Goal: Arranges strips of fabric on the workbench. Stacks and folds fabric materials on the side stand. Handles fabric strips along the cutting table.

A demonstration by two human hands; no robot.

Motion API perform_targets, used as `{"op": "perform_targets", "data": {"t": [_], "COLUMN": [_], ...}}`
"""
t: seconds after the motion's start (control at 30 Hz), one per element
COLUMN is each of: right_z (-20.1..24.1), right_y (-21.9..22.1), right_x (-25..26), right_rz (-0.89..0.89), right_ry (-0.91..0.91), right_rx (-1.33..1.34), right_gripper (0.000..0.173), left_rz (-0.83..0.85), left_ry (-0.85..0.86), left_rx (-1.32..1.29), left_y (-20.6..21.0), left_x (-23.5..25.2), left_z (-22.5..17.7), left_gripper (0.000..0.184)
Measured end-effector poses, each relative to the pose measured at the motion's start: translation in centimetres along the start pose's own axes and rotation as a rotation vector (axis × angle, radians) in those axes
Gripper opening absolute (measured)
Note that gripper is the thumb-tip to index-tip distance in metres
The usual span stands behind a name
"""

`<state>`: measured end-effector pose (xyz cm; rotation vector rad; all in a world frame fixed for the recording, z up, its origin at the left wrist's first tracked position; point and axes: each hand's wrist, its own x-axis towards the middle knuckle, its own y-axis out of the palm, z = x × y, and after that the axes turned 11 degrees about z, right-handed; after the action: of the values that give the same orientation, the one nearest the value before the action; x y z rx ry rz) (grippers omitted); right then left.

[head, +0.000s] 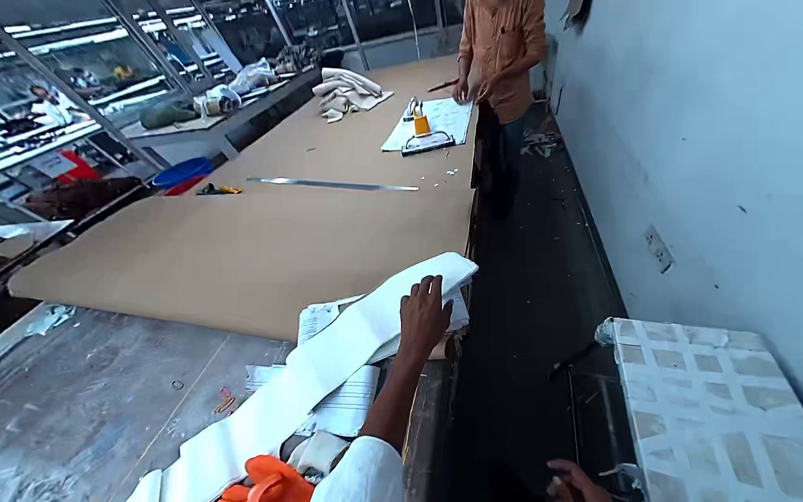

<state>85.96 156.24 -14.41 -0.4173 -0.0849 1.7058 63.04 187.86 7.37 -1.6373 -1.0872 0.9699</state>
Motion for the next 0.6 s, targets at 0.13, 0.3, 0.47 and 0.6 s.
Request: {"op": "perform_targets", "data": {"t": [0.13,0.3,0.47,0.6], "right_z": [1.5,2.9,4.9,8.9], "right_y": [-2.9,-5.8,-5.9,-5.0], "right_x": [6.3,11.4,14.9,17.8], "right_rz": [-0.005,0.019,0.064,0.105], "right_ry": [-0.036,-0.104,-0.188,-0.283], "right_rx": [0.003,0.032,0.064,0.125], "right_gripper": [0.029,0.029,0.029,0.025], "left_rz": [-0.081,-0.174,-0.202,-0.335], "left_ry": [0.019,-0.131,-0.244,-0.203], "left_rx": [0.122,-0.182,-0.321,-0.474], "left_y": [1.0,-1.9,-3.7,-4.0], "left_x": [2.1,2.0,3.3,1.6], "left_z": [-0.1,-0.7,0.2,0.9], "left_gripper": [0.021,0.018,0.018,0.023]}}
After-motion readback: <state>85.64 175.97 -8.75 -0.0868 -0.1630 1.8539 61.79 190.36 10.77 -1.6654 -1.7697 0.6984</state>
